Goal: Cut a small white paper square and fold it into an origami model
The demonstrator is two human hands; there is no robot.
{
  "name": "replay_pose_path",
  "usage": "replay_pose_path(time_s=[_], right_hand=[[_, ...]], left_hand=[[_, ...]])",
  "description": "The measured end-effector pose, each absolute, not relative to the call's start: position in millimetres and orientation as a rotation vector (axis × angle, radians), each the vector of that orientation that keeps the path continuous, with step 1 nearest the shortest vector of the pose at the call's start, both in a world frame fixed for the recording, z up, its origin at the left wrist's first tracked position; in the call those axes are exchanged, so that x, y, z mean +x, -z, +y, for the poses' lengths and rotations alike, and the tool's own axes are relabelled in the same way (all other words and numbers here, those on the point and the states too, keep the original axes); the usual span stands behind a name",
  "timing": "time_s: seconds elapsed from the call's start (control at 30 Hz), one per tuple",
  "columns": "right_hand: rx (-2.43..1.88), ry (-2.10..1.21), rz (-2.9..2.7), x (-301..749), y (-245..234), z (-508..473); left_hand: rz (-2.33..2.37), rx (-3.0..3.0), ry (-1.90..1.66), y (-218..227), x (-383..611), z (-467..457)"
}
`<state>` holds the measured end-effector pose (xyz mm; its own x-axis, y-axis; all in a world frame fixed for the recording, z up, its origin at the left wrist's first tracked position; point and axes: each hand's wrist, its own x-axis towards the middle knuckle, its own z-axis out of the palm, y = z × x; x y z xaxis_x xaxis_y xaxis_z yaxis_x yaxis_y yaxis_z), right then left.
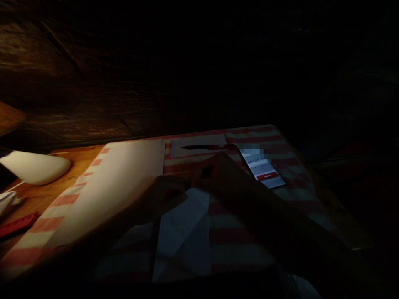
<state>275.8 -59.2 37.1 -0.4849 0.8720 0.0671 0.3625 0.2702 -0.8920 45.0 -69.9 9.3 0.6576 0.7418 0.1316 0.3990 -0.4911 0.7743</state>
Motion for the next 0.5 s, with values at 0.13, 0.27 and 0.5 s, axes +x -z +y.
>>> replay_pose_path(time_s=[0.13, 0.27, 0.5], right_hand=[[-1.084, -1.083, -2.106, 267.6, -35.5, -64.6], [-1.123, -1.086, -2.079, 266.8, -33.0, -65.0], [-1.283, -1.031, -1.96, 271.1, -34.6, -61.2]], left_hand=[[0.859, 2.194, -0.659, -4.5, 47.1, -70.8], [0.821, 2.239, -0.713, -4.7, 48.3, -72.0], [0.895, 2.137, -0.688, -1.6, 45.7, -70.4]])
